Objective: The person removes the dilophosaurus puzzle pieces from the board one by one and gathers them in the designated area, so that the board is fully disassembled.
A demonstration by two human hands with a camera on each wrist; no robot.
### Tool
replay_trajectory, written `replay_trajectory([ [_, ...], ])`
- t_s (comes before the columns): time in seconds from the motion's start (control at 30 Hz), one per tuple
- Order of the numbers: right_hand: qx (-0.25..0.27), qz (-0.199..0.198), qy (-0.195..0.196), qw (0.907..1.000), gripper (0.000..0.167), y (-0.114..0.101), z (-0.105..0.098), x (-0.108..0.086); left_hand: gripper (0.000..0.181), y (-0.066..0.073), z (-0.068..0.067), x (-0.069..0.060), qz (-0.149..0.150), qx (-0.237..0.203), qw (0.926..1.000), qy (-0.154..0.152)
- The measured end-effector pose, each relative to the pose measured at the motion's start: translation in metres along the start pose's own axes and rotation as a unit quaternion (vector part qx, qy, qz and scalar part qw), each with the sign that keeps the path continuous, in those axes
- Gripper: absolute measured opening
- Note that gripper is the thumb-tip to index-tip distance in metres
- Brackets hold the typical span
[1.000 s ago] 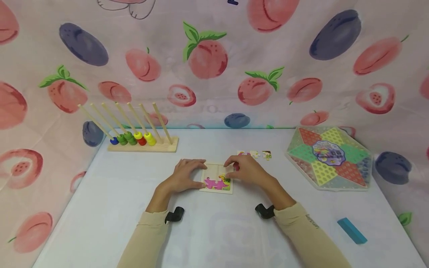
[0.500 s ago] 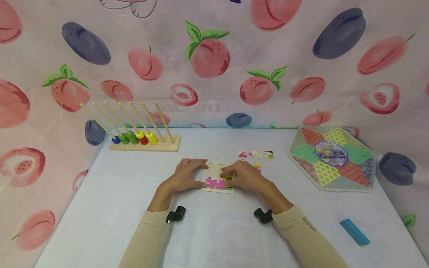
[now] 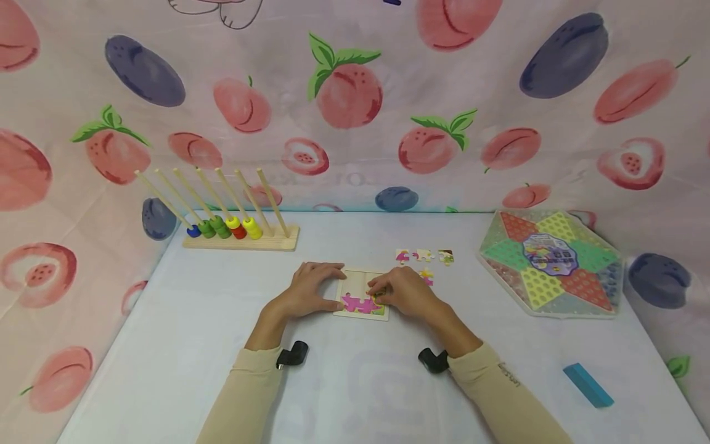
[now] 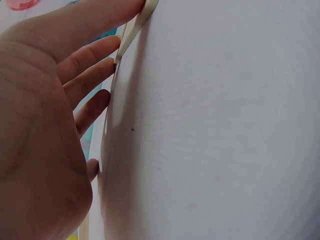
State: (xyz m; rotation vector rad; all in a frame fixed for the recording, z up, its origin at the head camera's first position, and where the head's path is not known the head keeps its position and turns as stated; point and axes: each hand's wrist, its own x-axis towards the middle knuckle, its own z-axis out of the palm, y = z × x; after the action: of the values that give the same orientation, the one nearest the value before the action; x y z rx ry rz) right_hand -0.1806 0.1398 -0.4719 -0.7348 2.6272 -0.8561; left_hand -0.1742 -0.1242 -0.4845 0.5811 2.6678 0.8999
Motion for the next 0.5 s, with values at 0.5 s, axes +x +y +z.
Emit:
replay_trajectory([
  [0.5, -0.007, -0.012, 0.021, 0.9997, 0.018, -0.0014, -0.0002, 0.0013, 0.057, -0.0018, 0.001, 0.0004, 0.003, 0.004, 1.0, 0.009],
])
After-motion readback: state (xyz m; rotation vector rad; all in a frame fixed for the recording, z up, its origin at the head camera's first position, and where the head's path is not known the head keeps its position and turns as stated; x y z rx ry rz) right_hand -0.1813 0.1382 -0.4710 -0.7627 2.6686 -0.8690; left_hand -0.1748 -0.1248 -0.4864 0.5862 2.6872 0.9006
